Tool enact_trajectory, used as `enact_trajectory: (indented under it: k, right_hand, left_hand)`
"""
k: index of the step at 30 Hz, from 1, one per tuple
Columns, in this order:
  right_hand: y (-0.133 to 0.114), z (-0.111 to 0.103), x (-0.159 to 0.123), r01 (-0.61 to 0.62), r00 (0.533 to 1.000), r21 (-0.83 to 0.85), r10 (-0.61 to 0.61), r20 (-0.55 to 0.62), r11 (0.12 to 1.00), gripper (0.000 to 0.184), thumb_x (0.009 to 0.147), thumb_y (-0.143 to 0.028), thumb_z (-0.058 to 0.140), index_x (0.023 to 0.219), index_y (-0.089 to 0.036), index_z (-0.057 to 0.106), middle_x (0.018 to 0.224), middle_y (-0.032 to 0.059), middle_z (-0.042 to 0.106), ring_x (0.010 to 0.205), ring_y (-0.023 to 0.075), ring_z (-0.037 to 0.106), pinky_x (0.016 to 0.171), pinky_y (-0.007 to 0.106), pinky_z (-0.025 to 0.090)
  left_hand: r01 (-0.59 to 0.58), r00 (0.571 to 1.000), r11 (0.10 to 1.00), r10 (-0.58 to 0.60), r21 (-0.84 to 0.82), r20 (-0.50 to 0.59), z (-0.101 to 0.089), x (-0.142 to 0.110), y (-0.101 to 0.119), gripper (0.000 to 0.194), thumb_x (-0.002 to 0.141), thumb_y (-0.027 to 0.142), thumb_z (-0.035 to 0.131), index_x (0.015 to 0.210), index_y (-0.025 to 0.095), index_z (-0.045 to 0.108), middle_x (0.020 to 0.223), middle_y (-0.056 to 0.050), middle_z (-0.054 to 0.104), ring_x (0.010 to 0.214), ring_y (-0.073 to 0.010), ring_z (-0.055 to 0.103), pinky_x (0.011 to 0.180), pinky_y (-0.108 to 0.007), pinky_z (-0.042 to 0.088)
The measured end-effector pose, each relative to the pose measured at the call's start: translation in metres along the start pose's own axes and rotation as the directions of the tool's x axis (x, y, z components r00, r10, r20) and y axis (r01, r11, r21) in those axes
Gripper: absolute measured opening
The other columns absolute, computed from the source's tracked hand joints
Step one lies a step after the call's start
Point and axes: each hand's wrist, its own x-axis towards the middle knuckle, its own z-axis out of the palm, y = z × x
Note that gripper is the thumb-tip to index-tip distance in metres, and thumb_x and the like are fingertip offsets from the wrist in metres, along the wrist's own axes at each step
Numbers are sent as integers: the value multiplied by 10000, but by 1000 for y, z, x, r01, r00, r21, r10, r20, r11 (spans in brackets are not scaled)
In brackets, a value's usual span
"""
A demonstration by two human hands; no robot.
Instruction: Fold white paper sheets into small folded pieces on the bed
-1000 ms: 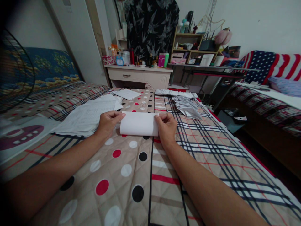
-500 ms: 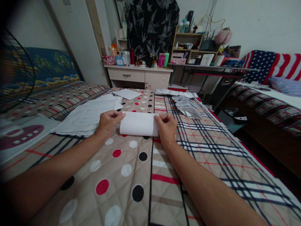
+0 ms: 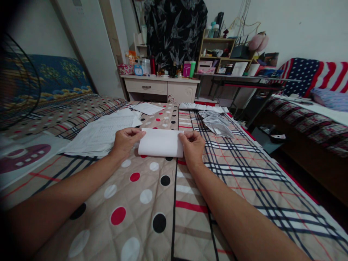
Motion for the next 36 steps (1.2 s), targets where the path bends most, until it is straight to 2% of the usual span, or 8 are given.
enact_trajectory:
  k: [11, 18, 22, 26, 29, 32, 36]
  right_hand:
    - [-2, 0, 0, -17, 1000, 3, 17, 0, 1000, 216, 636, -272, 741, 594, -192, 545, 676, -3, 618, 635, 138, 543, 615, 281, 432]
    - [5, -1, 2, -75, 997, -26, 75, -10, 997, 235, 613, -272, 743, 566, -194, 527, 639, -4, 606, 578, 135, 518, 551, 275, 422]
    - [11, -2, 4, -106, 994, -52, 107, 14, 993, 233, 606, -256, 733, 559, -197, 513, 623, -6, 604, 549, 133, 505, 525, 275, 411]
    - [12, -3, 6, -82, 996, -174, 88, 27, 981, 209, 604, -253, 720, 562, -197, 523, 584, -18, 574, 538, 136, 501, 516, 272, 397]
    - [9, -3, 6, -17, 997, -285, 39, 69, 958, 182, 600, -229, 704, 555, -196, 531, 569, -22, 558, 527, 132, 491, 516, 273, 384]
    - [9, -3, 8, 59, 990, -375, -4, 144, 925, 150, 602, -203, 680, 542, -195, 543, 547, -23, 553, 512, 129, 484, 515, 273, 372]
    - [11, -3, 12, 109, 980, -494, -8, 201, 862, 131, 610, -208, 661, 541, -196, 550, 531, -21, 565, 498, 130, 483, 497, 263, 342]
  left_hand:
    - [30, 999, 999, -30, -18, -12, 1, 0, 2, 175, 594, 296, 773, 602, 147, 680, 621, -12, 660, 573, -118, 551, 563, -230, 422]
    - [106, 994, 994, -106, -31, 9, 0, 0, 3, 252, 541, 319, 802, 605, 138, 639, 599, -7, 638, 543, -107, 534, 534, -223, 395]
    - [186, 981, 980, -181, -77, 64, -1, 1, 0, 351, 501, 298, 831, 744, 146, 630, 628, -3, 661, 555, -118, 570, 538, -219, 409]
    - [234, 966, 971, -226, -45, 124, -3, 1, -3, 395, 506, 274, 818, 839, 127, 666, 672, -30, 689, 589, -143, 611, 571, -241, 445]
    - [174, 974, 982, -183, 74, 137, -5, 2, -5, 341, 529, 247, 788, 829, 126, 683, 645, -31, 679, 557, -142, 597, 530, -233, 423]
    - [29, 985, 975, -65, 220, 157, -6, 4, -6, 275, 558, 231, 753, 812, 140, 696, 627, -27, 672, 535, -141, 585, 505, -229, 409]
    - [-134, 977, 924, 62, 358, 205, -6, 7, -9, 230, 613, 220, 704, 830, 146, 698, 657, -32, 683, 567, -154, 611, 542, -239, 448]
